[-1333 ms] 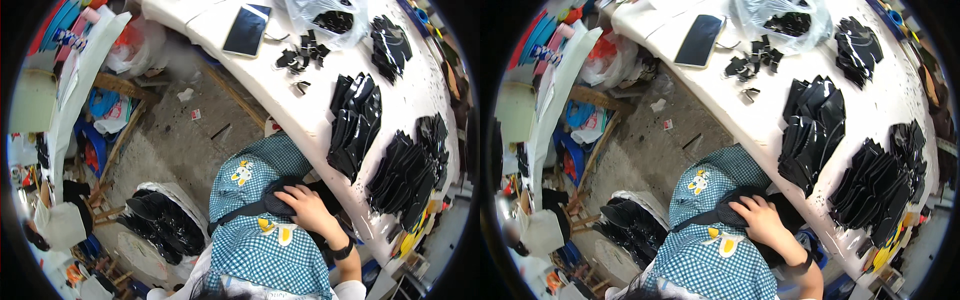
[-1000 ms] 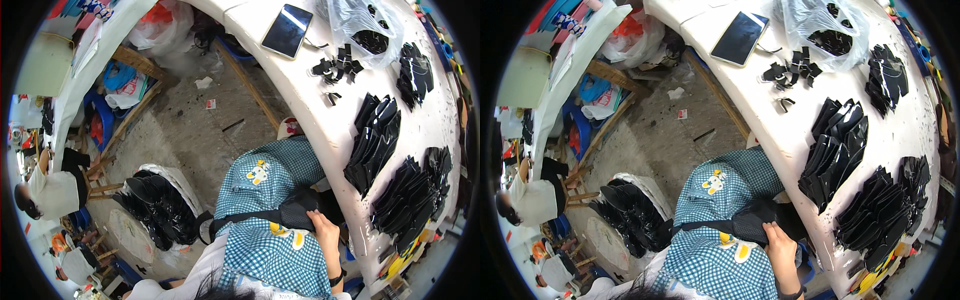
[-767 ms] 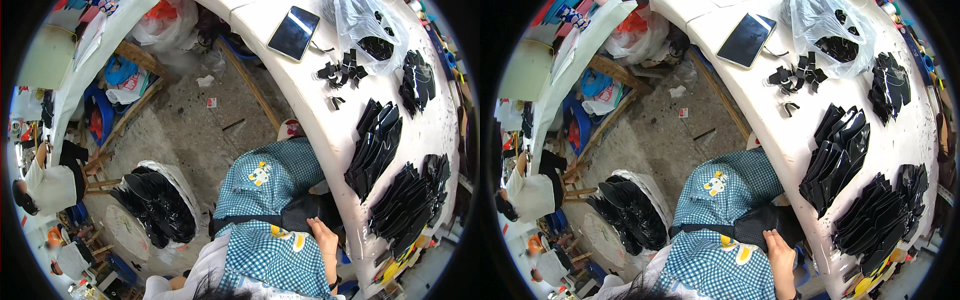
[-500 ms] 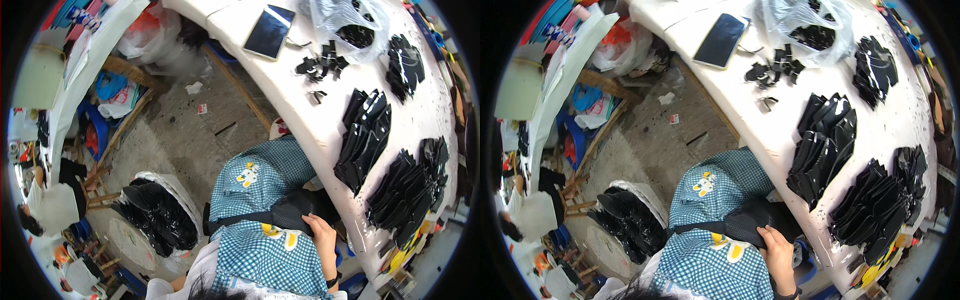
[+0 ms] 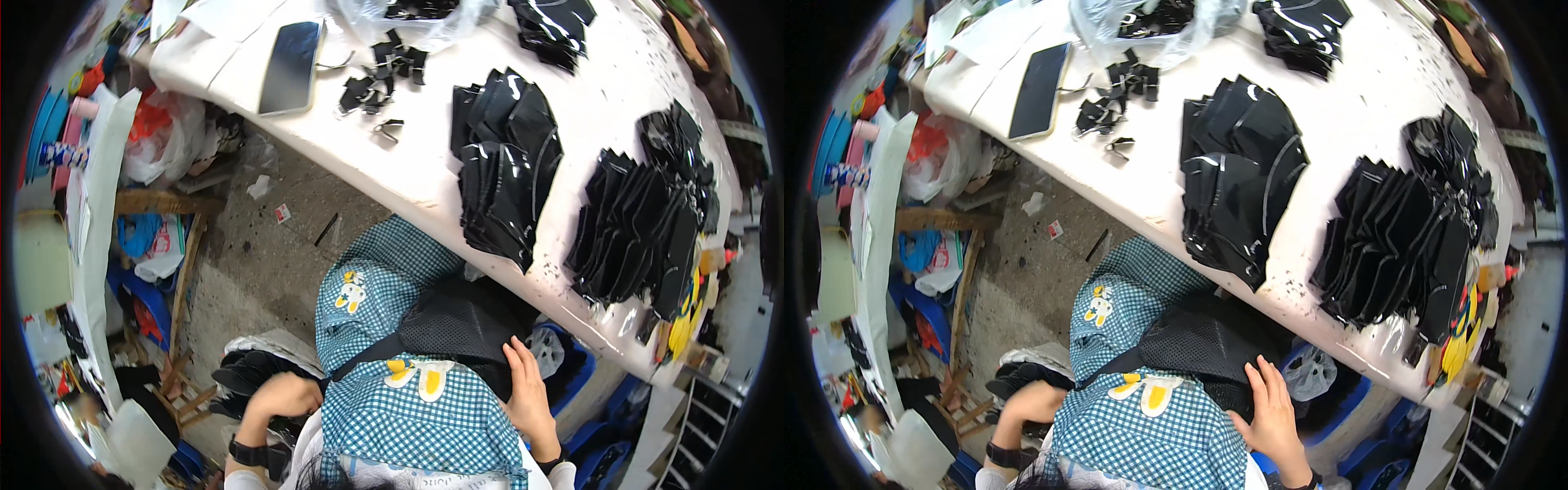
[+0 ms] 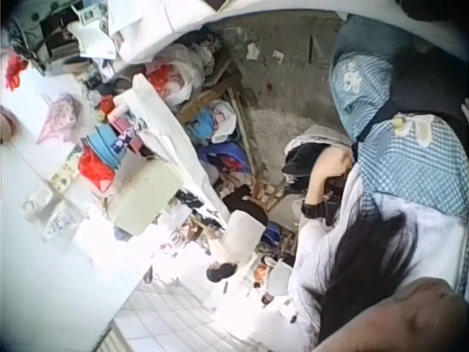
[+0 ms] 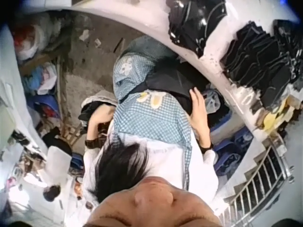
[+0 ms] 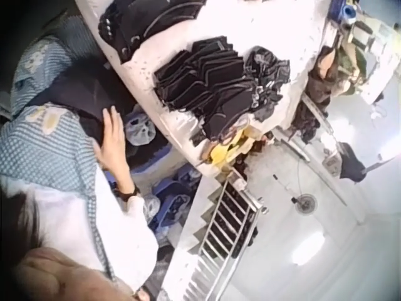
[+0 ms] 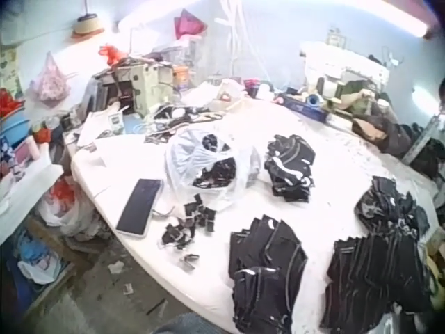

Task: The recorder is attaching small plastic or metal clips/buckles to black synthetic shoe upper components.

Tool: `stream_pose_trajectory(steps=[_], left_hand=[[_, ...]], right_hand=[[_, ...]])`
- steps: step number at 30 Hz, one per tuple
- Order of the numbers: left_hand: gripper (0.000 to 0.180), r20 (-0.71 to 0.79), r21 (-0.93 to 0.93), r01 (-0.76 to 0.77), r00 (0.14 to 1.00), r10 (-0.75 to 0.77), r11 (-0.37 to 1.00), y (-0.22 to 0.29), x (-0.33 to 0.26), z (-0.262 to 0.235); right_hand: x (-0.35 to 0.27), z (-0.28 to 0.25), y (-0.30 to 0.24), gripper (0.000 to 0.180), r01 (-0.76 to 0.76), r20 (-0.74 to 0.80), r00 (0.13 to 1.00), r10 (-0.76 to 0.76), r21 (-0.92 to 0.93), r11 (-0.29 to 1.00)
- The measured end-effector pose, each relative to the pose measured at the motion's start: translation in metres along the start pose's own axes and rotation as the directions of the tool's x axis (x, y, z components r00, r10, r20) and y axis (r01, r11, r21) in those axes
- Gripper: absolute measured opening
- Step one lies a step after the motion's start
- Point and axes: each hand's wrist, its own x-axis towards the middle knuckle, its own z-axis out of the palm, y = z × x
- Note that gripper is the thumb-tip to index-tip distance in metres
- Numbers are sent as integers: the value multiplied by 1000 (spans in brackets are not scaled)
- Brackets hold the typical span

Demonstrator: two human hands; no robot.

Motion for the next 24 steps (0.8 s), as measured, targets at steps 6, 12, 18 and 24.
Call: stream_pose_trajectory(steps=[6, 12, 18, 24], left_hand=[[19, -291, -408, -487, 871, 396, 772, 71, 42, -82], [25, 218, -323, -770, 506, 835, 550, 151, 123, -73], [22, 130, 721, -691, 214, 968, 56, 195, 175, -29], [18, 71, 840, -540, 215, 974, 58, 208, 182, -33]], right_hand=[[-9, 48, 34, 44, -66, -415, 909, 42, -44, 997], [20, 29, 34, 23, -67, -562, 814, 149, 163, 984], [19, 26, 34, 20, -97, -585, 764, 271, 311, 945], [-20, 33, 9, 12, -103, -617, 717, 326, 369, 924]])
